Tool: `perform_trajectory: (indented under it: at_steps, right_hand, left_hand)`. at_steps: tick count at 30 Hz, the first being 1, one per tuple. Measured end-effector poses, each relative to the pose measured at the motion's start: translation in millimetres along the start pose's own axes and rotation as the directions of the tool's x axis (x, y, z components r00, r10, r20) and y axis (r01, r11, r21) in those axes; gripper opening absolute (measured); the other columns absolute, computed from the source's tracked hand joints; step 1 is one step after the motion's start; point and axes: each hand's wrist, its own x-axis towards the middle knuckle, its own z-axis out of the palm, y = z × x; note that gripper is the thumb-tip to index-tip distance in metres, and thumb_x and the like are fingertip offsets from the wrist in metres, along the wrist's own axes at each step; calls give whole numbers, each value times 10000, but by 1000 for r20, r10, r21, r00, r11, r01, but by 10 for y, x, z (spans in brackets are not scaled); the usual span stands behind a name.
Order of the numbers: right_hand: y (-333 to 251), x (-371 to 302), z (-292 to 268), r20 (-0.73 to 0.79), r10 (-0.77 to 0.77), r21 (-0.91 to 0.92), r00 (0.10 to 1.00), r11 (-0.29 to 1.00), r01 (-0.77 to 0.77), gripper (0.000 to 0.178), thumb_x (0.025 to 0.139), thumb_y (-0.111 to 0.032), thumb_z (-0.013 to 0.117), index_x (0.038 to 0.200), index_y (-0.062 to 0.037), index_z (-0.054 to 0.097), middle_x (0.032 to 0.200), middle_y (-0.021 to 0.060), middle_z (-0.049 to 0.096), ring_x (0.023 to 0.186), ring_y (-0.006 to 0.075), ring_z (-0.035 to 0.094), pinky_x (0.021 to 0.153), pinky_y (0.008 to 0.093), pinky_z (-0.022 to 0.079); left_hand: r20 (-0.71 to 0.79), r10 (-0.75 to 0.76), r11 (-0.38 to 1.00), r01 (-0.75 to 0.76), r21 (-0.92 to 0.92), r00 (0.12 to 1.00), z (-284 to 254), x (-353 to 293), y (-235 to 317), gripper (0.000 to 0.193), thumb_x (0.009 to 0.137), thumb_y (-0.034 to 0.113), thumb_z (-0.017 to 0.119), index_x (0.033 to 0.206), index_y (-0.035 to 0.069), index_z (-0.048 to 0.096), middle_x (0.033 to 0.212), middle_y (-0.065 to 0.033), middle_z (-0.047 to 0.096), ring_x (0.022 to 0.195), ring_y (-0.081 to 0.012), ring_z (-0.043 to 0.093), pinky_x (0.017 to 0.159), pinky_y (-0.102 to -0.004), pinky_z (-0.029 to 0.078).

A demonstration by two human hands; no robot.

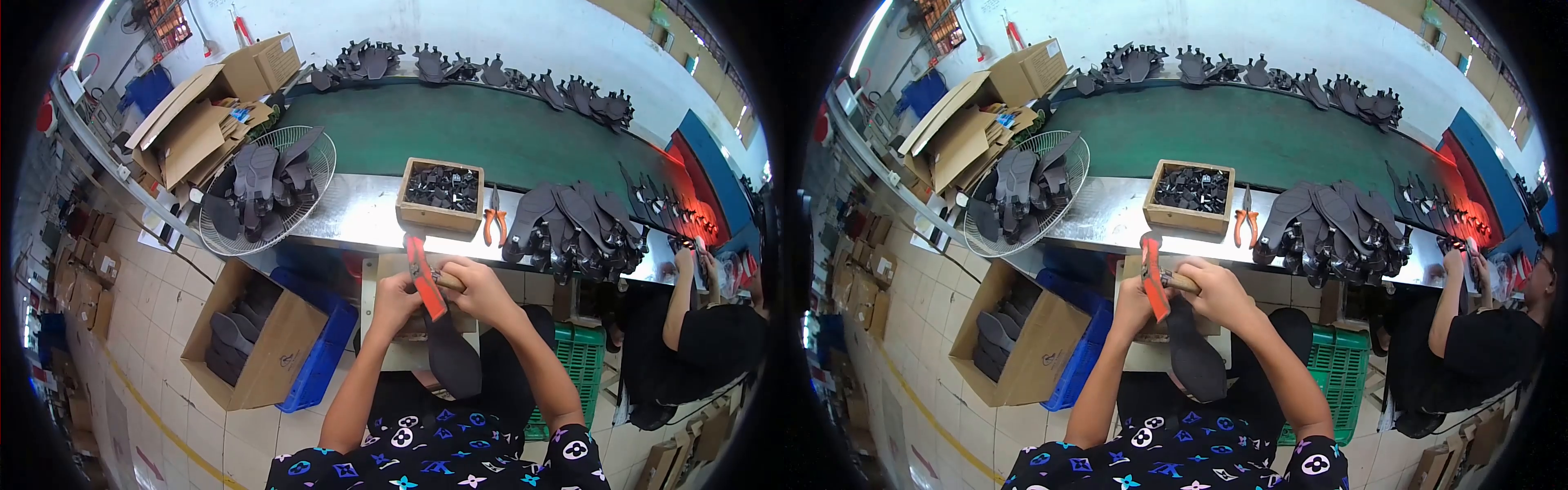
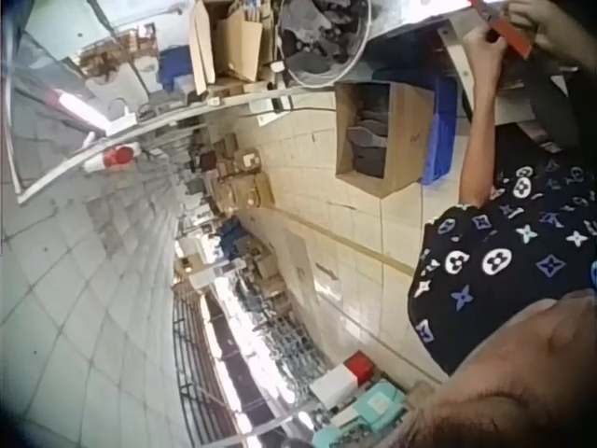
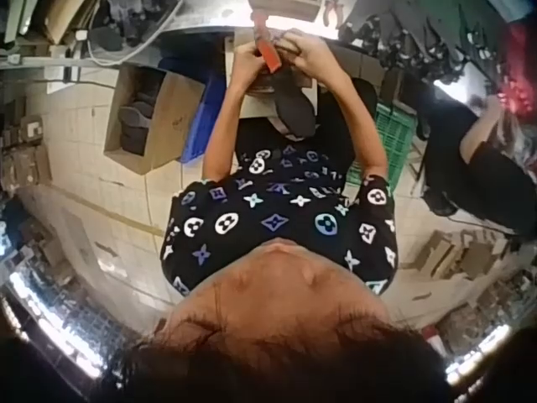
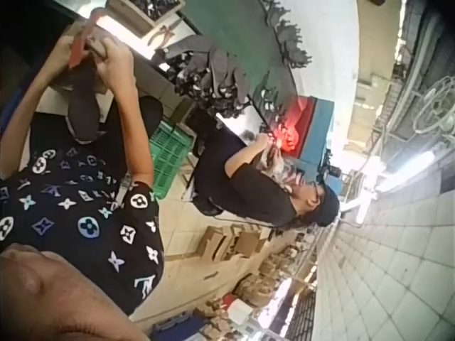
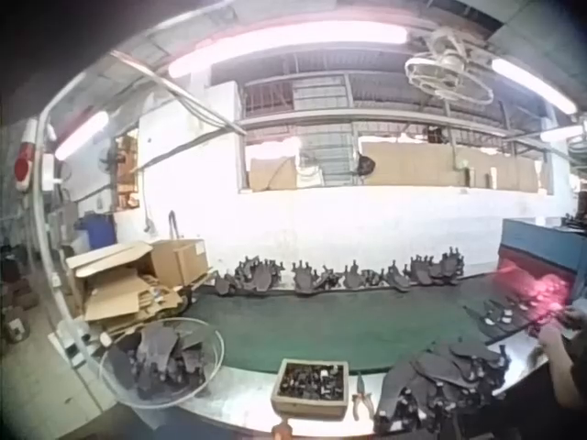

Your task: Hammering and assembling shoe components onto a sole at a factory workbench.

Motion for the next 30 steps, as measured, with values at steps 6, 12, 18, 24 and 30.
perform_trajectory:
  at_steps: [6,12,18,24,30]
  right_hand:
    - [-22,-13,13,19,68,-7,997,998,-68,257,759,14,720,995,20,618,1051,151,654,917,363,645,803,392,514]
    - [-13,-8,43,41,49,-64,998,997,-46,248,772,12,711,1006,15,629,1077,124,658,908,361,643,800,385,518]
    - [-110,-51,-55,27,59,-114,998,992,-56,265,821,-12,708,1081,-12,656,1057,130,659,874,321,657,759,373,525]
    - [-551,-329,-35,-333,213,162,918,973,-167,298,908,-28,669,1199,7,617,797,115,623,615,157,581,591,319,492]
    - [-750,-602,-92,-268,34,-69,963,996,-54,434,942,-40,647,1344,41,507,890,207,584,730,396,590,661,401,506]
  left_hand:
    - [-35,104,995,-103,11,994,4,12,25,225,807,85,776,1005,-17,748,789,-78,742,690,-51,616,617,-275,516]
    - [8,115,990,-115,79,993,-62,42,-72,222,805,74,780,1009,-9,749,819,-94,754,723,-76,660,635,-287,527]
    - [-28,229,973,-229,-8,973,-9,38,57,218,807,59,777,1011,-12,748,838,-93,753,752,-80,664,665,-286,535]
    - [52,93,989,-87,-121,994,-43,62,-77,254,814,30,761,1063,-17,750,900,-70,754,814,-85,664,727,-255,538]
    - [111,24,970,3,-244,993,-51,64,23,253,830,6,739,1081,-21,749,951,-52,753,842,-95,663,755,-241,536]
